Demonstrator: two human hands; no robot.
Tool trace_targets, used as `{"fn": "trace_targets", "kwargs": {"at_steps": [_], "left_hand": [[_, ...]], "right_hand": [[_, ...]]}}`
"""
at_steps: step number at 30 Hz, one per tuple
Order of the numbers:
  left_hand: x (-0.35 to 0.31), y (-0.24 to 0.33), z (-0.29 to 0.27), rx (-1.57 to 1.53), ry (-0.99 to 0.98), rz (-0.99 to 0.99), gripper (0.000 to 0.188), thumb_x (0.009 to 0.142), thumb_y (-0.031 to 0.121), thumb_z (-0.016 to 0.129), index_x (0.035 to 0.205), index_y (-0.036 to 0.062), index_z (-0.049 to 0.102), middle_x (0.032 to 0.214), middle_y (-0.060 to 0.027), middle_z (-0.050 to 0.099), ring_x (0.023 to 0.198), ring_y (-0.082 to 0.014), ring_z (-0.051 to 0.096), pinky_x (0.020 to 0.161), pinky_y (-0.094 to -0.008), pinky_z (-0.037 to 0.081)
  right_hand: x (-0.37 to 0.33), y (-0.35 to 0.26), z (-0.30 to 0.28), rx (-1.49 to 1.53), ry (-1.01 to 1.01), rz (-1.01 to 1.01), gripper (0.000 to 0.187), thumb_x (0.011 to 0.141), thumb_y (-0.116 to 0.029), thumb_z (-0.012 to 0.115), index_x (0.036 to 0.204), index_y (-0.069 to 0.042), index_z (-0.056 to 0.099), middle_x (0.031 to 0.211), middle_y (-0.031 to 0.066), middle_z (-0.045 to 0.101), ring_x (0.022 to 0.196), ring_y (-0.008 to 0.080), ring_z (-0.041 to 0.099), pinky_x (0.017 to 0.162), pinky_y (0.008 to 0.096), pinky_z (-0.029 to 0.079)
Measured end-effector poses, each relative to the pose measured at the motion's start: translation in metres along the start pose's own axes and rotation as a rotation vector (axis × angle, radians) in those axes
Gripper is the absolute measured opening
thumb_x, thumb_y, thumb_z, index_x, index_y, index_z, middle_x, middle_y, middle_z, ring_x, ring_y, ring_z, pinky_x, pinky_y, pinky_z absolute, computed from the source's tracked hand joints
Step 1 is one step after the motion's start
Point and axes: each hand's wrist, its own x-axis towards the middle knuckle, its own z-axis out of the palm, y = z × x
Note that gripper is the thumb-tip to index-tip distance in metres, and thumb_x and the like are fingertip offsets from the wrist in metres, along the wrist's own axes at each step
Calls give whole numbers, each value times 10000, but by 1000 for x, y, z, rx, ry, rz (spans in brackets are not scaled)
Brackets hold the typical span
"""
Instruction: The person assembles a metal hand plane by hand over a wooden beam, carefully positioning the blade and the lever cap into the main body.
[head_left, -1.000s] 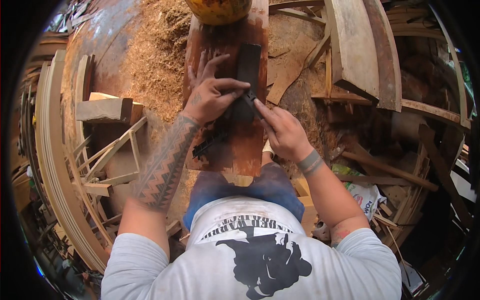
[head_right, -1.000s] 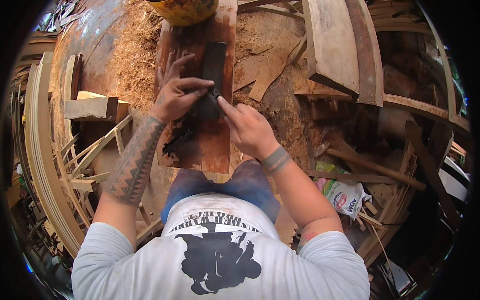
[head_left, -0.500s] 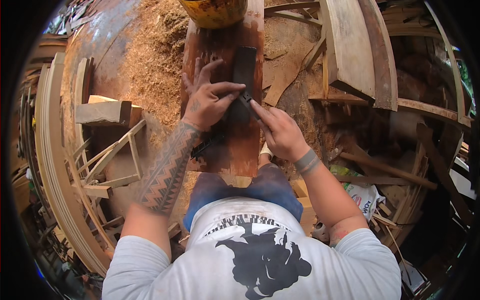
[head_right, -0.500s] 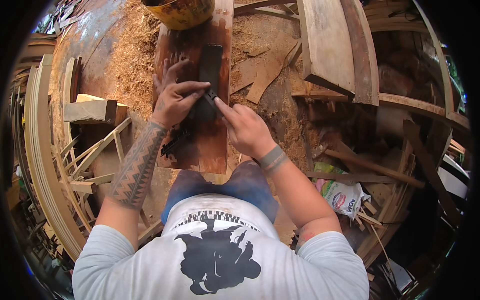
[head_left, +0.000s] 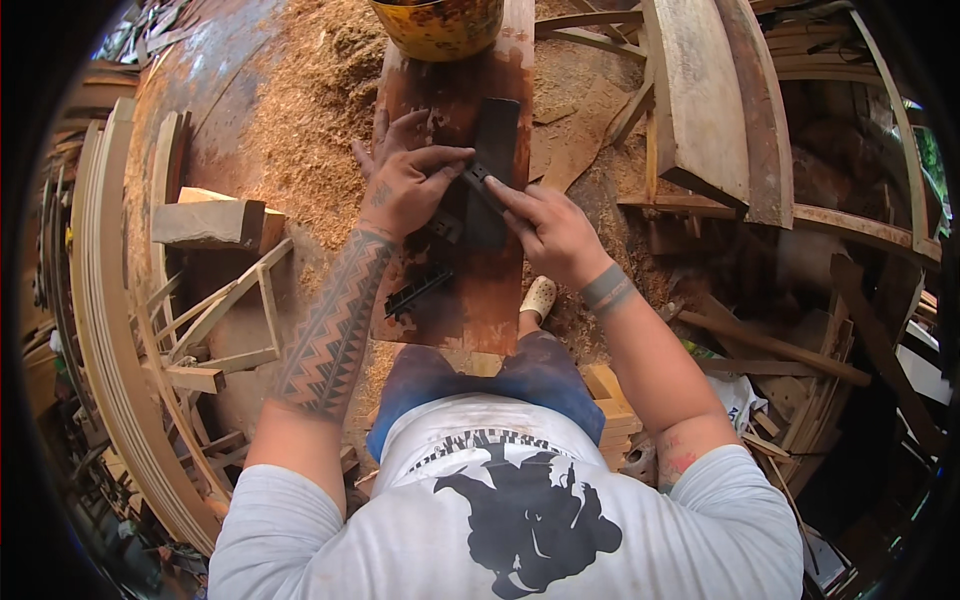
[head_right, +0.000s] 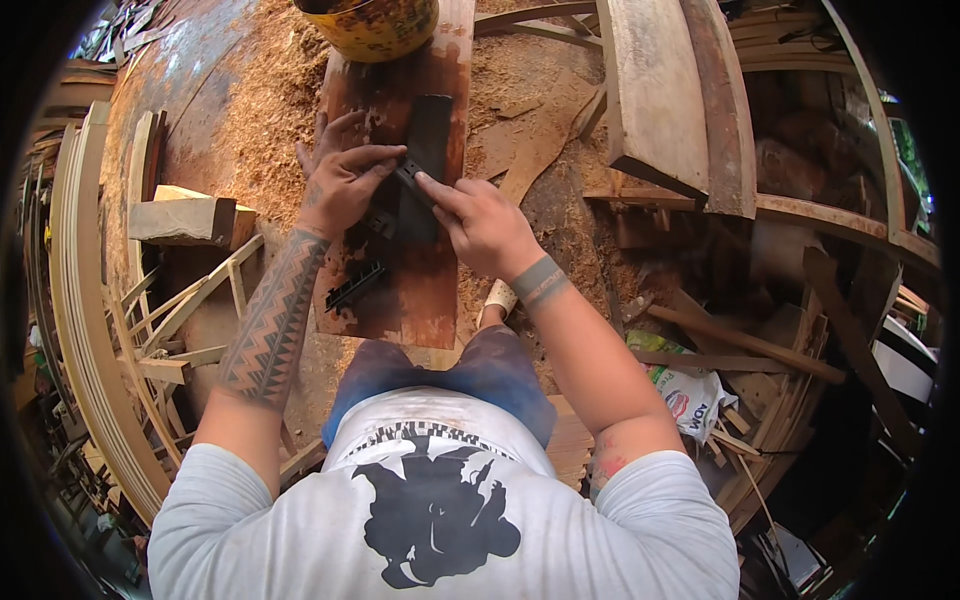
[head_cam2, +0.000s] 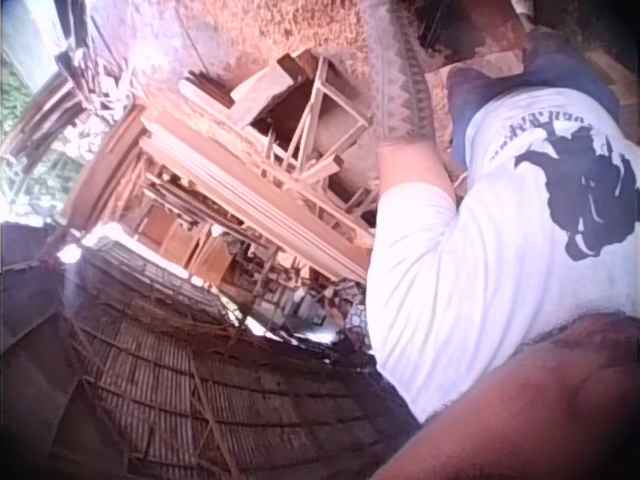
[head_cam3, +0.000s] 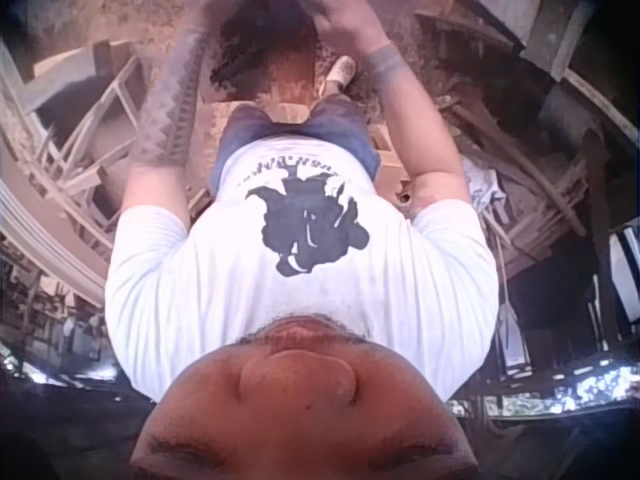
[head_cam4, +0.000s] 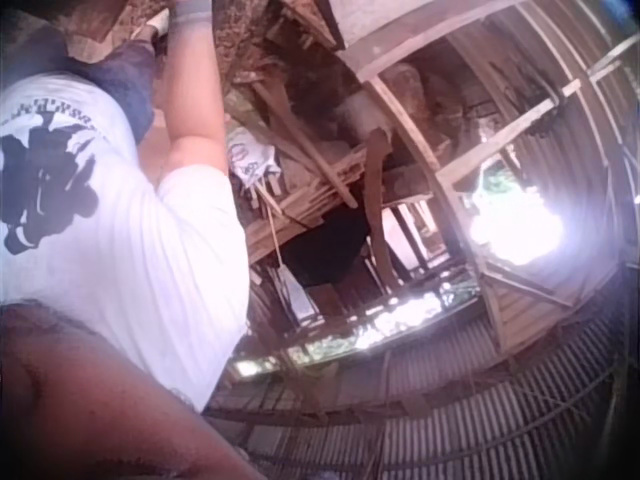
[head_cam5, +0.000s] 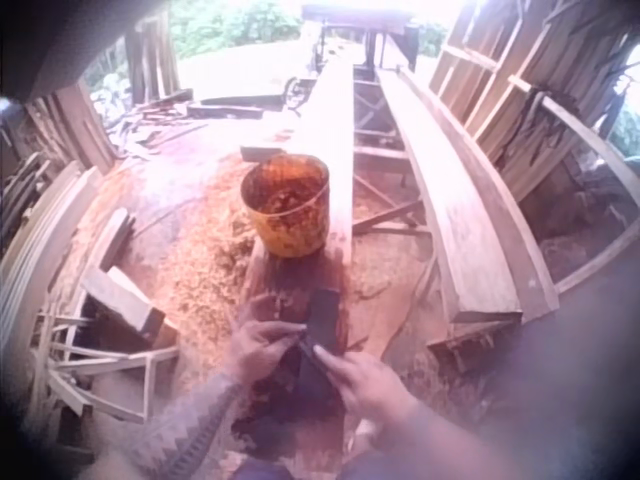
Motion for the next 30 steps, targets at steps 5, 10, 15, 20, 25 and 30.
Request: {"fn": "trace_targets", "kwargs": {"at_steps": [5,10,15,20,25,30], "left_hand": [[11,-14,-4,-46,12,-7,225,1038,328,796,1230,280,902,1649,-78,579,1608,-286,430,1334,-648,32],[7,-7,-5,-51,32,12,259,1020,377,817,1249,285,896,1657,-94,569,1634,-304,384,1332,-669,7],[-12,10,7,66,9,-83,386,976,500,848,1316,320,869,1631,-70,587,1671,-369,312,1300,-753,-34],[-13,11,11,115,90,-93,411,959,560,830,1337,397,840,1618,-61,569,1690,-417,238,1294,-806,-39],[-12,16,12,133,73,-133,426,953,517,861,1344,347,843,1629,-60,591,1700,-438,239,1287,-791,-51],[-11,18,16,119,103,-50,373,974,451,843,1322,316,842,1626,-2,625,1703,-394,262,1291,-784,-24]], "right_hand": [[17,2,-4,-40,-22,103,433,1073,-277,722,1498,-354,754,1035,159,596,1048,373,600,990,457,525],[14,-4,-1,-115,-45,160,418,1084,-323,713,1491,-405,756,1097,178,580,1108,389,549,1042,457,497],[7,-13,1,-105,-61,264,445,1085,-282,728,1515,-394,745,1039,144,538,1065,338,516,1033,430,467],[6,-11,0,-42,-34,260,425,1078,-321,731,1496,-387,759,1092,158,556,1100,356,512,1082,450,457],[-4,-9,10,-83,88,204,389,1067,-377,734,1452,-376,790,1272,186,583,1216,386,511,1153,490,431],[-14,-12,11,-224,195,120,407,1056,-447,734,1453,-374,787,1476,173,556,1360,400,476,1181,504,405]]}}
